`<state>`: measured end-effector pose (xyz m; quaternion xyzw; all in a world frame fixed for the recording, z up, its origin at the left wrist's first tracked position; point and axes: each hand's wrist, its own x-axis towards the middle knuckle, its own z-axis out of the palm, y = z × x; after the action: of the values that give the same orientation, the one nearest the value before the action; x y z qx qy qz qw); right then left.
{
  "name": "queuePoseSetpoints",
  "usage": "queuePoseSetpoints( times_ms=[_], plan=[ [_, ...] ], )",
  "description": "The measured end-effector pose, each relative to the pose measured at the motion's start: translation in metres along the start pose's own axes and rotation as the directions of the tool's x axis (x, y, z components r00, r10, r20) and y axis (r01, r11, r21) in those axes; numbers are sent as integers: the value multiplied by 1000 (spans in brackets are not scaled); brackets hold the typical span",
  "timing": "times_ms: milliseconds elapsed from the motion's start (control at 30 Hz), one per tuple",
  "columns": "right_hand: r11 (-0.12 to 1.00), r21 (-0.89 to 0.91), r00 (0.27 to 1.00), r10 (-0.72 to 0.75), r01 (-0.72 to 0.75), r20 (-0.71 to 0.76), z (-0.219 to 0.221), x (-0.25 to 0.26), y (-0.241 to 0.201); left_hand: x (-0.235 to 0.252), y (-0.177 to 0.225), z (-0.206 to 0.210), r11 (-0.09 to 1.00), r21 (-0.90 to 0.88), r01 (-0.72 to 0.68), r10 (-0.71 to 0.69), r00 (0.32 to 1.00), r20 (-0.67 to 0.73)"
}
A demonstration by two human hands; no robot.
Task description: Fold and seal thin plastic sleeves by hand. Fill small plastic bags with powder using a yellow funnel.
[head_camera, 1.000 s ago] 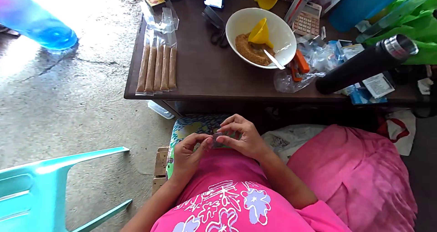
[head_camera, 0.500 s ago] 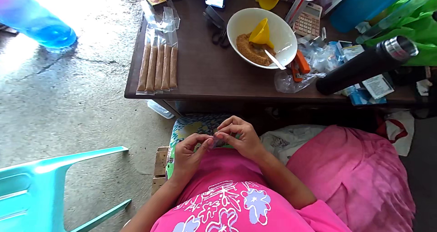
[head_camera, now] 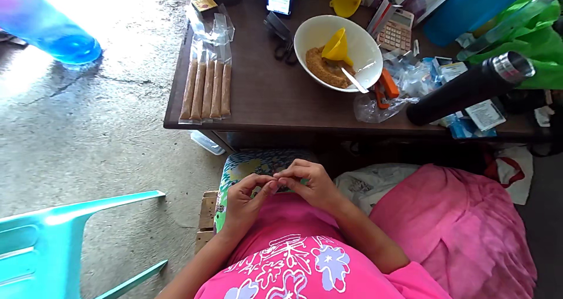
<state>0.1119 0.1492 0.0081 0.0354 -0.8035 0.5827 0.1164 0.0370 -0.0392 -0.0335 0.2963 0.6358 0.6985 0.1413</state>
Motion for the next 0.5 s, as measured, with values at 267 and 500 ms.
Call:
queuePoseSetpoints(
  times_ms=[267, 500],
  plan=[
    [997, -48, 990, 51, -58, -131, -1, 2, -9, 2, 2, 2, 1000, 6, -13, 13, 999, 38],
    [995, -5, 988, 103, -104, -115, -5, 2, -10, 1, 0, 0, 1000, -7, -6, 6, 1000, 15]
  ],
)
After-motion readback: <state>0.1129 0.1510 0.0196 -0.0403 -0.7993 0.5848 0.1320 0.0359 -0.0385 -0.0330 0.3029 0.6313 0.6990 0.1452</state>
